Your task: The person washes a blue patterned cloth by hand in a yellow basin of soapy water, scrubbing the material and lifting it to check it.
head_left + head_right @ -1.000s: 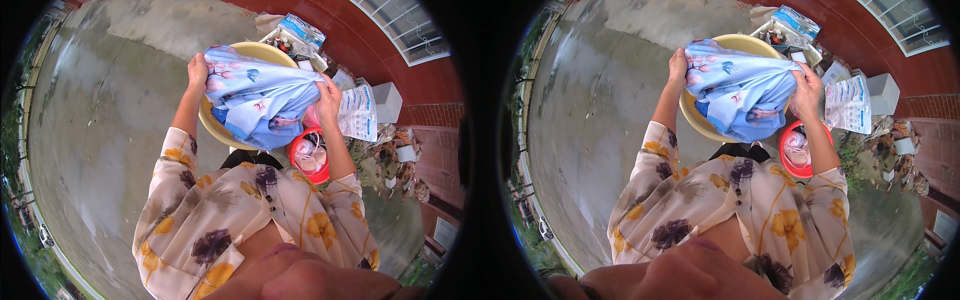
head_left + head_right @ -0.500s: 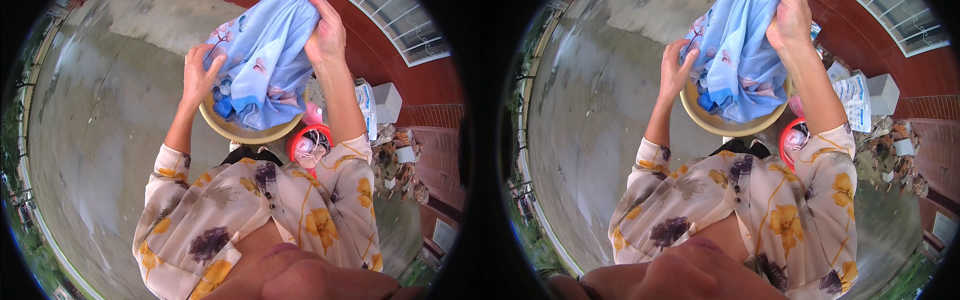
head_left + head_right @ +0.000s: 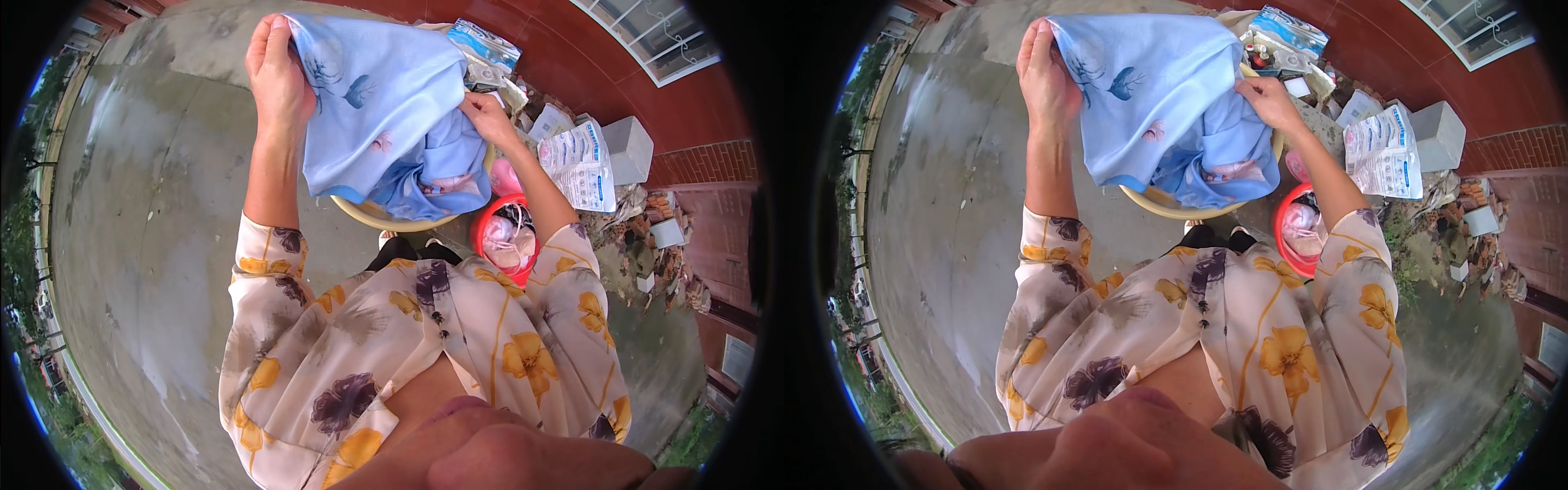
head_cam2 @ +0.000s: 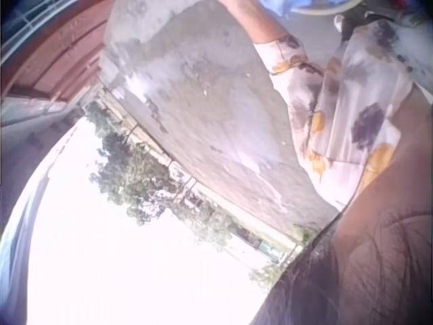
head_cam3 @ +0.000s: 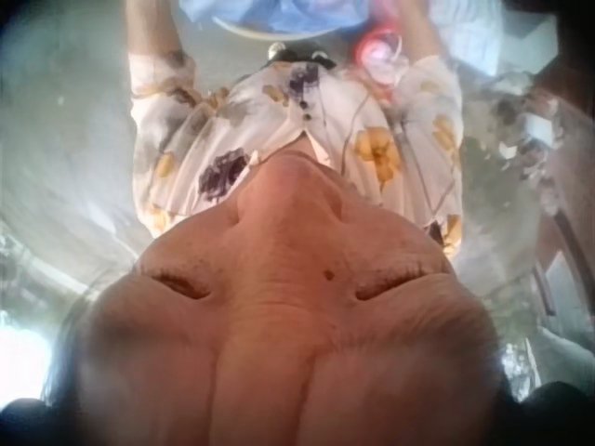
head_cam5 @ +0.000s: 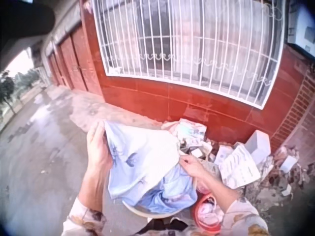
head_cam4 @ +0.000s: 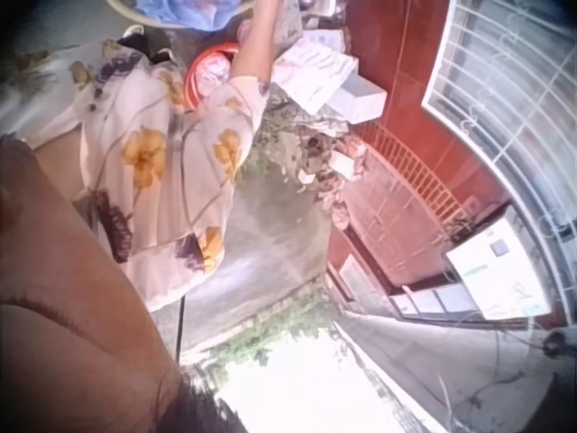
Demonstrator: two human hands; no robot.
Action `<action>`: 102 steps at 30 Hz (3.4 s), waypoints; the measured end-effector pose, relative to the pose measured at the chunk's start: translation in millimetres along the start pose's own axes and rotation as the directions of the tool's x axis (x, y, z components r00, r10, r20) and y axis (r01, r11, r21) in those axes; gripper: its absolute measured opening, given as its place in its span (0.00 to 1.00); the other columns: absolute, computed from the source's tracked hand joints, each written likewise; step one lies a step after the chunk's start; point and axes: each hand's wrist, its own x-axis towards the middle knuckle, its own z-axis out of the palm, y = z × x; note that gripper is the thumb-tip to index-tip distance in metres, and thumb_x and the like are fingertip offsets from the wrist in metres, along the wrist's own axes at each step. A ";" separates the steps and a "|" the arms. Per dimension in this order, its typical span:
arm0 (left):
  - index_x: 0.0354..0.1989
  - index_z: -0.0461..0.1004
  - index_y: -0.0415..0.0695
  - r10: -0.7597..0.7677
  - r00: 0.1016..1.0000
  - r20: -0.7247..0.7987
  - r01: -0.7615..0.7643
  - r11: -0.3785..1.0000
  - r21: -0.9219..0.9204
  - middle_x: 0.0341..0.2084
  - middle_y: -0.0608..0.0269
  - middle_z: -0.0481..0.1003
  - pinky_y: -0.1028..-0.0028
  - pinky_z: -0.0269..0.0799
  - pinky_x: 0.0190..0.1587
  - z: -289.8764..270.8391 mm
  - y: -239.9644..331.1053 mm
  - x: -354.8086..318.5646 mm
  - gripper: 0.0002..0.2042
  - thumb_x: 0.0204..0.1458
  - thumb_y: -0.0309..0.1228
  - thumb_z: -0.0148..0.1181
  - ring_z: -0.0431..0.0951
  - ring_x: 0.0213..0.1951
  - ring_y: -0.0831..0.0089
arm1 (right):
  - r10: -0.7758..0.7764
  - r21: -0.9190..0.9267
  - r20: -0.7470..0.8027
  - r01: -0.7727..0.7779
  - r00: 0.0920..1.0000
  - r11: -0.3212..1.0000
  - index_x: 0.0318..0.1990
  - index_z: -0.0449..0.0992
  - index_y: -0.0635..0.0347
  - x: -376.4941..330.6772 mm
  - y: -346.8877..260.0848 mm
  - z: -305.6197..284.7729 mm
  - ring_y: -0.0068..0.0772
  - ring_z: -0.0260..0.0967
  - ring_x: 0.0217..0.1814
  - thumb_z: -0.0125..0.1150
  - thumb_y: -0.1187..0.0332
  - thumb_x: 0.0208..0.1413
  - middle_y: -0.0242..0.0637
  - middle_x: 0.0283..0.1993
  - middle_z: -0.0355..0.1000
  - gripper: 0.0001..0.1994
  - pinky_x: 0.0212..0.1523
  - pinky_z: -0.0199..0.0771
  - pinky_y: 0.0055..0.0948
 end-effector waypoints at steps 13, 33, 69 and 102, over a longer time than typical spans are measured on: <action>0.49 0.74 0.38 0.049 0.977 -0.207 0.133 0.621 0.773 0.37 0.62 0.78 0.72 0.72 0.45 -90.6 -48.2 -25.8 0.16 0.65 0.39 0.50 0.76 0.38 0.74 | -0.300 0.552 -0.481 0.551 0.824 0.626 0.44 0.77 0.66 -13.4 -188.5 -15.4 0.20 0.73 0.43 0.54 0.66 0.67 0.30 0.42 0.77 0.11 0.47 0.72 0.23; 0.54 0.69 0.33 0.195 0.949 0.248 -0.260 0.038 0.965 0.47 0.43 0.74 0.58 0.69 0.55 -35.2 -43.8 -111.1 0.25 0.49 0.33 0.64 0.76 0.46 0.49 | -0.067 -0.494 -0.060 0.029 0.996 0.869 0.52 0.80 0.61 9.2 -6.5 44.4 0.43 0.75 0.42 0.64 0.55 0.56 0.43 0.41 0.79 0.22 0.48 0.72 0.36; 0.44 0.78 0.39 -0.444 0.873 0.201 -0.196 0.057 0.979 0.37 0.49 0.79 0.53 0.75 0.43 -48.8 -100.4 -89.2 0.17 0.58 0.41 0.58 0.79 0.42 0.44 | -0.322 -0.602 0.112 0.322 0.940 0.731 0.49 0.80 0.56 -28.4 -48.9 52.9 0.47 0.76 0.47 0.59 0.58 0.60 0.47 0.46 0.79 0.16 0.47 0.74 0.39; 0.66 0.61 0.36 -0.385 0.920 0.075 0.369 0.915 0.166 0.58 0.53 0.70 0.61 0.66 0.62 -28.8 11.8 -55.9 0.38 0.65 0.61 0.31 0.71 0.59 0.61 | -0.750 0.130 -0.235 0.785 0.618 0.606 0.41 0.81 0.68 -14.0 -337.2 -41.8 0.16 0.68 0.34 0.56 0.69 0.65 0.31 0.30 0.77 0.11 0.39 0.72 0.23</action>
